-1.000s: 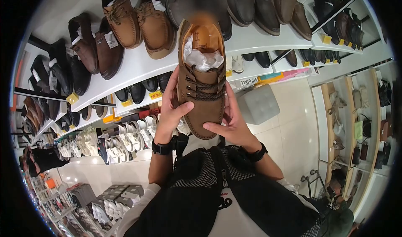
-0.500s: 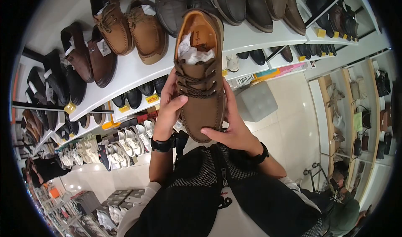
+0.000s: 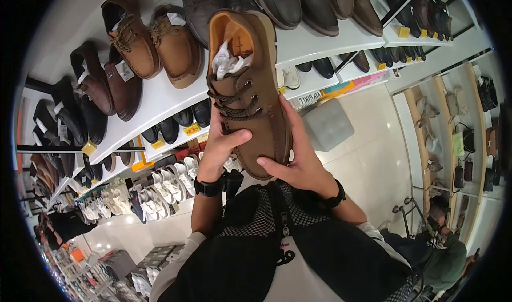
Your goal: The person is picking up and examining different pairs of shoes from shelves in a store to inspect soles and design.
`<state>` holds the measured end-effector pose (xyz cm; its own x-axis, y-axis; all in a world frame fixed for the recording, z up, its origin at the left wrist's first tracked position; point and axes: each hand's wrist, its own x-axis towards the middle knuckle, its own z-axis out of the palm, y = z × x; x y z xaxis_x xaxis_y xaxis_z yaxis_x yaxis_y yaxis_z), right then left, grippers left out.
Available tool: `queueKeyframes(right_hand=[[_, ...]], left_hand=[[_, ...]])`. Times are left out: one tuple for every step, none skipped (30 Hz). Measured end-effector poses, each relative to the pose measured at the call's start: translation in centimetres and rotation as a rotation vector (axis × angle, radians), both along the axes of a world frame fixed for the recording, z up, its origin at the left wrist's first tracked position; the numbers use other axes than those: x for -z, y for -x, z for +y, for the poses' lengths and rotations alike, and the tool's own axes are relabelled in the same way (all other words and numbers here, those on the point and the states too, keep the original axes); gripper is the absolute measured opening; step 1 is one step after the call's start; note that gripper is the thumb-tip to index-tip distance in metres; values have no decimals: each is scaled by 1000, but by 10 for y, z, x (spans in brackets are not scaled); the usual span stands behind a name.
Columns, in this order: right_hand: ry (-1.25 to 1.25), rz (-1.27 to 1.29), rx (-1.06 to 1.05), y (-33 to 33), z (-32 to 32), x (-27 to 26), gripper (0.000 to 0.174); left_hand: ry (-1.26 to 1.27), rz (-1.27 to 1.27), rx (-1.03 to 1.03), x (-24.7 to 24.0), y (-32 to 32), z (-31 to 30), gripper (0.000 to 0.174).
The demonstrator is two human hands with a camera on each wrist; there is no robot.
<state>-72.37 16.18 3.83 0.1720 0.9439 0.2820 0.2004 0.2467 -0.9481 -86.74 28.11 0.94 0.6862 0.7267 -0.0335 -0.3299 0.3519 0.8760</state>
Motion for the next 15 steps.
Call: queueKeyframes(right_hand=[[4, 47, -11, -1, 0, 2, 93], [8, 94, -23, -2, 0, 3, 93], [6, 94, -21, -6, -1, 0, 93], [85, 375, -112, -12, -2, -5, 91], [164, 657, -203, -17, -5, -8, 88], [164, 658, -203, -24, -10, -6, 88], [250, 859, -272, -32, -15, -2, 84], [336, 1058, -343, -37, -19, 3, 80], [349, 1062, -394, -40, -22, 8, 74], [351, 1064, -398, -44, -23, 11, 74], [389, 1159, -383, -47, -25, 14, 73], [429, 1254, -369, -48, -22, 12, 72], [318, 1203, -371, -44, -16, -1, 78], [317, 1204, -373, -45, -11, 0, 78], [197, 1126, -374, -47, -6, 1, 82]], left_hand=[[-1, 0, 5, 3, -3, 0, 99], [-62, -110, -92, 5, -8, 0, 96], [-122, -219, -191, 6, -11, 1, 94], [-123, -218, -190, 4, -11, 3, 94], [-54, -223, -268, 2, -9, 5, 89], [17, -229, -347, 0, -7, 8, 85], [119, -232, -317, 4, -1, 11, 76], [118, -231, -319, 6, 4, 15, 76], [108, -261, -319, 7, 9, 18, 73], [97, -290, -321, 8, 13, 21, 70], [130, -314, -302, 9, 18, 23, 66], [128, -311, -307, 7, 19, 21, 66], [137, -268, -422, 1, 18, 18, 65], [146, -225, -535, -3, 17, 16, 64], [145, -225, -534, -5, 17, 13, 64]])
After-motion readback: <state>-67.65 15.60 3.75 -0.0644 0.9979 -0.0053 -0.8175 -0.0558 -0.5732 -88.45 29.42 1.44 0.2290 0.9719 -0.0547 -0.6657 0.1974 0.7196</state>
